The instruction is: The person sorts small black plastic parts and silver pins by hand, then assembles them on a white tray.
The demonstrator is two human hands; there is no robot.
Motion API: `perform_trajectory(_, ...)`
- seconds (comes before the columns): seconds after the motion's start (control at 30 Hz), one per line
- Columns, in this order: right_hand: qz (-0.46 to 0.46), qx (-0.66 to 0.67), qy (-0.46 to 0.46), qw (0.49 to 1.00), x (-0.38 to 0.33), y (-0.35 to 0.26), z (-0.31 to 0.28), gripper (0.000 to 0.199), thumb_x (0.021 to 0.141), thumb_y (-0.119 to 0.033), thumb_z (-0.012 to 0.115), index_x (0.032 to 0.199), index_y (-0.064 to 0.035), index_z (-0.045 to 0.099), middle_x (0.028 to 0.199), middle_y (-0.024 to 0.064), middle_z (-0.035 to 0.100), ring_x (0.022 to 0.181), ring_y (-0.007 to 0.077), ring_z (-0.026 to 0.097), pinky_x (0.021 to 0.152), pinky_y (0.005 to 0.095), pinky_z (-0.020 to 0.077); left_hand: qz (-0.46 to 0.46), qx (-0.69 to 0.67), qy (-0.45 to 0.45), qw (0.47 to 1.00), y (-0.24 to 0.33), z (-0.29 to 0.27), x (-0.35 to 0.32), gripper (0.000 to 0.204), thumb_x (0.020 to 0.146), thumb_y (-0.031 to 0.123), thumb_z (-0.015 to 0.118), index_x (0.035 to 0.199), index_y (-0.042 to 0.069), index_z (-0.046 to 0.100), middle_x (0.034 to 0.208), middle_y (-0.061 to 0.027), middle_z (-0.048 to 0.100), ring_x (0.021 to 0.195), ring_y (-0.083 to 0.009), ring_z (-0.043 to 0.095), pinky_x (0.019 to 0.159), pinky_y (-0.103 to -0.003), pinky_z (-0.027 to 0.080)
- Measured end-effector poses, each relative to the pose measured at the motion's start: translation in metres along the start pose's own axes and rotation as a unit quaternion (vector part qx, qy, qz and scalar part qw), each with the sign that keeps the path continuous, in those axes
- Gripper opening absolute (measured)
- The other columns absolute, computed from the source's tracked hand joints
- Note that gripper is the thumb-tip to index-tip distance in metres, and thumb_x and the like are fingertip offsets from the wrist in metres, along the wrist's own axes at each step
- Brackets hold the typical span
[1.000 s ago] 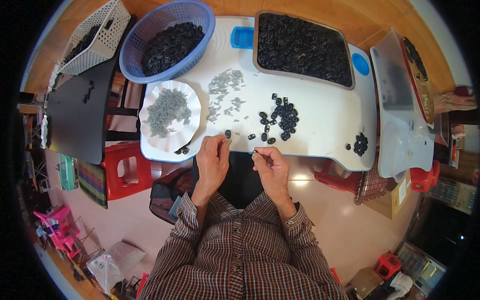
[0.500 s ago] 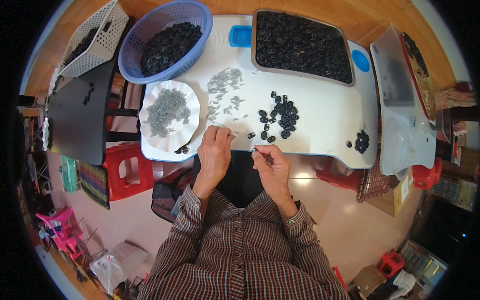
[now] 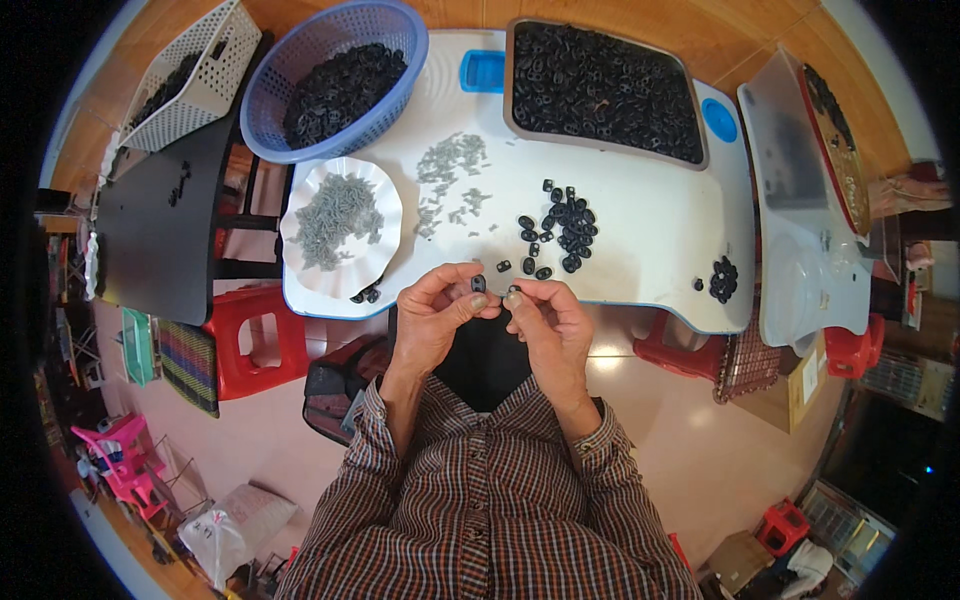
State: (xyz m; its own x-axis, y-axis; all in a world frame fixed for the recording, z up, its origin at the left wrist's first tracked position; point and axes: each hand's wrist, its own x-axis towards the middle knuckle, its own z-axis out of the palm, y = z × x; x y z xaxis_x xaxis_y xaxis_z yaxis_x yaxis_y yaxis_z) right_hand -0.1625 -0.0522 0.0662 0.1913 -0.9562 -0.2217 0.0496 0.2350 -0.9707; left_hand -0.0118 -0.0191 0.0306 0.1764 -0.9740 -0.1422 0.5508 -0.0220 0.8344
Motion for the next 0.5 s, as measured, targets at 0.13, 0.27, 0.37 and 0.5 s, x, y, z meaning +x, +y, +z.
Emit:
perform_trajectory(0.13,-0.004,-0.002,-0.006,1.000,-0.004,-0.006,0.004,0.016,0.089,-0.007,0.063,0.104,-0.0018,0.063,0.082,0.0010,0.065,0.064,0.0045,0.056,0.056,0.0176,0.0434,-0.012,-0.019,-0.001,1.000,0.000,-0.001,-0.004,0.031,0.085,-0.005,0.064,0.115,-0.003,0.060,0.089,-0.0118,0.069,0.079,-0.0154,0.067,0.073,-0.027,0.057)
perform_trajectory(0.27,-0.009,-0.019,-0.012,1.000,-0.006,-0.008,0.007,0.015,0.090,-0.006,0.062,0.104,-0.0014,0.063,0.081,0.0005,0.064,0.065,0.0040,0.056,0.057,0.0173,0.0433,-0.015,-0.043,-0.014,0.999,-0.002,-0.005,-0.007,0.031,0.085,-0.005,0.064,0.116,-0.004,0.060,0.087,-0.0118,0.069,0.076,-0.0154,0.067,0.072,-0.026,0.057)
perform_trajectory(0.37,-0.017,-0.024,-0.019,0.999,-0.008,-0.008,0.010,0.014,0.090,-0.006,0.062,0.103,-0.0008,0.063,0.080,0.0000,0.063,0.066,0.0036,0.056,0.057,0.0170,0.0435,-0.021,-0.056,-0.022,0.998,-0.006,-0.007,-0.010,0.031,0.085,-0.005,0.064,0.116,-0.004,0.059,0.088,-0.0124,0.068,0.075,-0.0157,0.067,0.071,-0.026,0.057)
perform_trajectory(0.5,-0.027,-0.020,-0.029,0.999,-0.010,-0.011,0.013,0.014,0.090,-0.005,0.061,0.103,-0.0003,0.062,0.081,-0.0001,0.063,0.067,0.0032,0.055,0.058,0.0168,0.0440,-0.019,-0.077,-0.017,0.997,-0.005,-0.003,-0.013,0.030,0.087,-0.003,0.063,0.116,-0.004,0.059,0.085,-0.0117,0.067,0.072,-0.0159,0.067,0.067,-0.026,0.057)
